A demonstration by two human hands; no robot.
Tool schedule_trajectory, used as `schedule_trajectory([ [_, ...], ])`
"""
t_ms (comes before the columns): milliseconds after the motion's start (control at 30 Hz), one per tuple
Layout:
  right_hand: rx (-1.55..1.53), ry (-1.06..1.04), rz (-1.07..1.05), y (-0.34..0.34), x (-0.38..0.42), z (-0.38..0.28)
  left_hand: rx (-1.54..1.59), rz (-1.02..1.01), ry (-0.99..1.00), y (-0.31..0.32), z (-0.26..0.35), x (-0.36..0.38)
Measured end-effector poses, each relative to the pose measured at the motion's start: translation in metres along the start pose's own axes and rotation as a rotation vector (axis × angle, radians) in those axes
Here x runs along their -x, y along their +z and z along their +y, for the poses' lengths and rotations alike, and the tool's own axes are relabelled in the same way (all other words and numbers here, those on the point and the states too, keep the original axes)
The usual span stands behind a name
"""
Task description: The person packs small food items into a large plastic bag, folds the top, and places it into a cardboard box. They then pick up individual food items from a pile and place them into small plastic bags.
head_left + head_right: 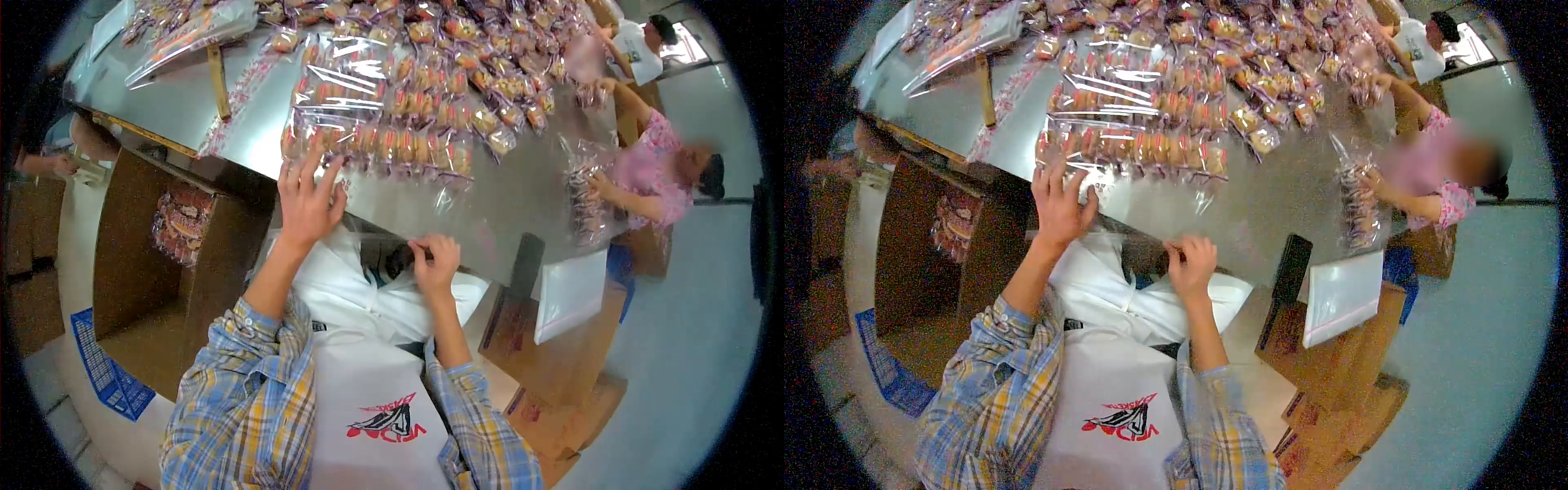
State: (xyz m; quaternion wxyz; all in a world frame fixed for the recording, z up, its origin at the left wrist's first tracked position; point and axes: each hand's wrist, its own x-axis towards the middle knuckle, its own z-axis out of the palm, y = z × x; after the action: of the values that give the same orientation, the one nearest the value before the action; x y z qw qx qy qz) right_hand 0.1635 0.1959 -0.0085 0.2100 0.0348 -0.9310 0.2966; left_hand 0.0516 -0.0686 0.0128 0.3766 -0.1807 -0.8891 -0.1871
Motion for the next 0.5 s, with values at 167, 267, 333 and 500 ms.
schedule_trajectory([
  [167,0.007,-0.044,0.064,0.003,0.000,-0.001,-0.062,-0.103,-0.095,0.009,-0.003,-0.004],
  [267,-0.002,-0.054,0.089,0.005,0.002,0.000,-0.094,-0.124,-0.128,0.013,0.002,0.000],
  [333,0.000,-0.056,0.093,0.007,-0.001,0.001,-0.104,-0.127,-0.132,0.016,0.000,0.000],
  [500,-0.009,-0.022,0.083,0.002,-0.004,-0.006,-0.099,-0.122,-0.128,0.021,-0.004,0.003],
])
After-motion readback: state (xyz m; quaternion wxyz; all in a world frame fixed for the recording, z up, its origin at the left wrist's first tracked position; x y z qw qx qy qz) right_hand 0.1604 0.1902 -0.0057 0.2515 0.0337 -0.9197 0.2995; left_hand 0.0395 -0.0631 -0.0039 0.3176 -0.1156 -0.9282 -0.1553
